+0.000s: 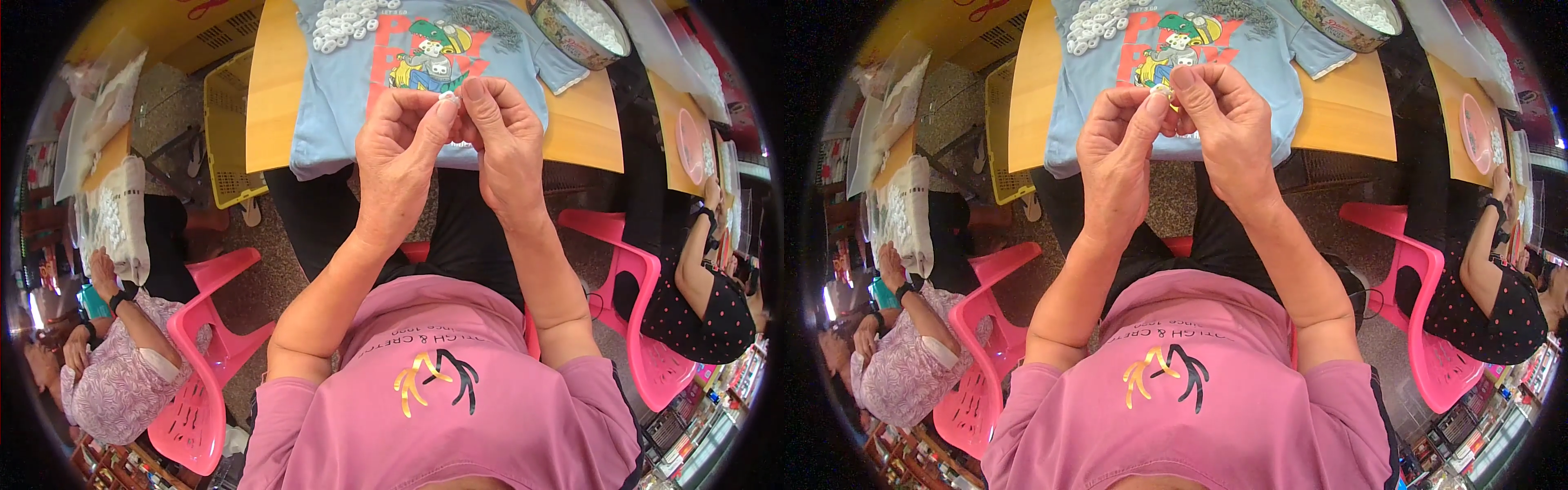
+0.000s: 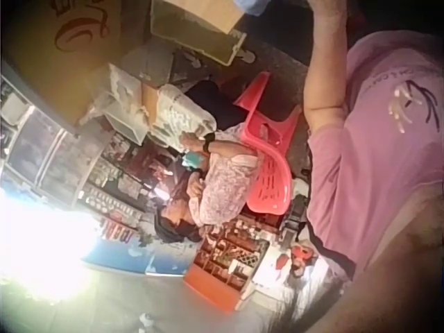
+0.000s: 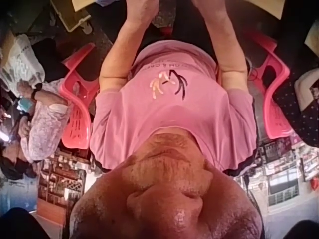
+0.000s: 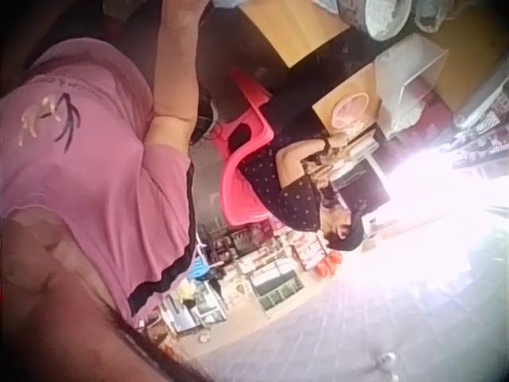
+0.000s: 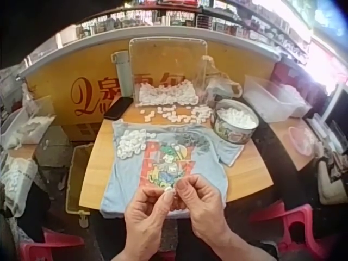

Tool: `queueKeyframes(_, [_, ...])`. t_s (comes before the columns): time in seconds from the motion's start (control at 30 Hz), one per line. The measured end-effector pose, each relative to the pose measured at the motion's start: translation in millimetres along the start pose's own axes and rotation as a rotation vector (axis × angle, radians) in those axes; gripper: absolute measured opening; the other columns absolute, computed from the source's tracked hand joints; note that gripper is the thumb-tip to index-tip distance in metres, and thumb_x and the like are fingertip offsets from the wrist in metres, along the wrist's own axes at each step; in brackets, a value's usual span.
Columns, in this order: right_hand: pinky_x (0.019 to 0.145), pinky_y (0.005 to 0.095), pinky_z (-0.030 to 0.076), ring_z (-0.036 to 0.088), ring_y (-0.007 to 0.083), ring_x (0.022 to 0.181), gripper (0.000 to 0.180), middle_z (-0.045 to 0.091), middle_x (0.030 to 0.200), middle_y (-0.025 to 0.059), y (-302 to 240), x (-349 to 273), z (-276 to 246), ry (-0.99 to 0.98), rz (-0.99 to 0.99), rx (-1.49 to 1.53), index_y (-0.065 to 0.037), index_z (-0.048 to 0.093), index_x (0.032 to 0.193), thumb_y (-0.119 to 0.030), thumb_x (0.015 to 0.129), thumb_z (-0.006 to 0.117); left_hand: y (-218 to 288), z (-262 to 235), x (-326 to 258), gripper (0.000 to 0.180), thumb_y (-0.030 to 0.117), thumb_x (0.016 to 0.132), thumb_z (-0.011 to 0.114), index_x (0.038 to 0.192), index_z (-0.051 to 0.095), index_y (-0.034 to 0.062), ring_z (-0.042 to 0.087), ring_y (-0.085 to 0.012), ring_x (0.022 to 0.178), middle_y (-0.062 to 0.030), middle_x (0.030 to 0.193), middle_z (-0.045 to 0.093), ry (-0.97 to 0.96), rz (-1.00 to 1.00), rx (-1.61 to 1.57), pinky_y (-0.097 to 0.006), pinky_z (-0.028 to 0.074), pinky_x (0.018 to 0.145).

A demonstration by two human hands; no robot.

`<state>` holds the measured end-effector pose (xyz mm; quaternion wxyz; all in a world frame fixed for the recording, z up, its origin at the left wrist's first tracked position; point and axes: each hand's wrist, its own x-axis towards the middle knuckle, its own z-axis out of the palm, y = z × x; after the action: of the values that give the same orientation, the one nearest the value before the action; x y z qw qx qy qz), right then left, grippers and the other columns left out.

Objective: Manually assembling small white plastic snap components by inserting metal pins into them at a workbench.

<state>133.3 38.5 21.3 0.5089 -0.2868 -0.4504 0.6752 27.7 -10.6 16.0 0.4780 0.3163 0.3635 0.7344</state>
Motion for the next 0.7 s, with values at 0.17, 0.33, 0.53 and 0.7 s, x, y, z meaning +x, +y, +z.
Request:
queueKeyframes(0.17, [0.061,0.0206,0.047,0.057,0.0057,0.070,0.017,0.064,0.083,0.0005,-1.5,-2.0,2.5,0.019,0.002,-0.020,-0.004,0.063,0.098,-0.020,0.095,0.062,-0.6,-0.5,-0.9,0.013,0.010,0.094,0.062,0.098,0.056,-0.0010,0.063,-0.0092,0.080,-0.0063,0.088,0.066,0.000,0.007,0.012,-0.023,0.053,0.073])
queueKeyframes(0.33, [0.061,0.0206,0.047,0.057,0.0053,0.070,0.016,0.064,0.083,0.0005,-1.0,-2.0,0.1,-0.004,0.007,-0.041,-0.004,0.063,0.098,-0.019,0.095,0.062,1.1,0.5,-2.7,0.013,0.010,0.093,0.063,0.098,0.056,-0.0007,0.063,-0.0093,0.080,-0.0062,0.088,0.065,0.001,-0.007,0.004,-0.024,0.053,0.073])
queueKeyframes(0.53, [0.061,0.0200,0.047,0.057,0.0052,0.070,0.015,0.064,0.083,0.0005,-2.3,-1.6,-1.4,-0.027,0.015,-0.064,-0.004,0.062,0.098,-0.018,0.096,0.061,-0.5,-1.9,-2.7,0.013,0.009,0.093,0.063,0.097,0.056,-0.0008,0.063,-0.0091,0.080,-0.0060,0.088,0.065,0.001,-0.022,0.028,-0.023,0.052,0.073])
queueKeyframes(0.7, [0.062,0.0197,0.047,0.057,0.0055,0.069,0.013,0.064,0.082,0.0006,-0.3,-1.9,3.5,-0.010,-0.005,-0.074,-0.004,0.062,0.096,-0.017,0.095,0.062,-1.2,1.5,-3.9,0.012,0.008,0.093,0.063,0.094,0.056,-0.0008,0.064,-0.0090,0.078,-0.0064,0.086,0.066,0.025,0.006,0.067,-0.023,0.052,0.072])
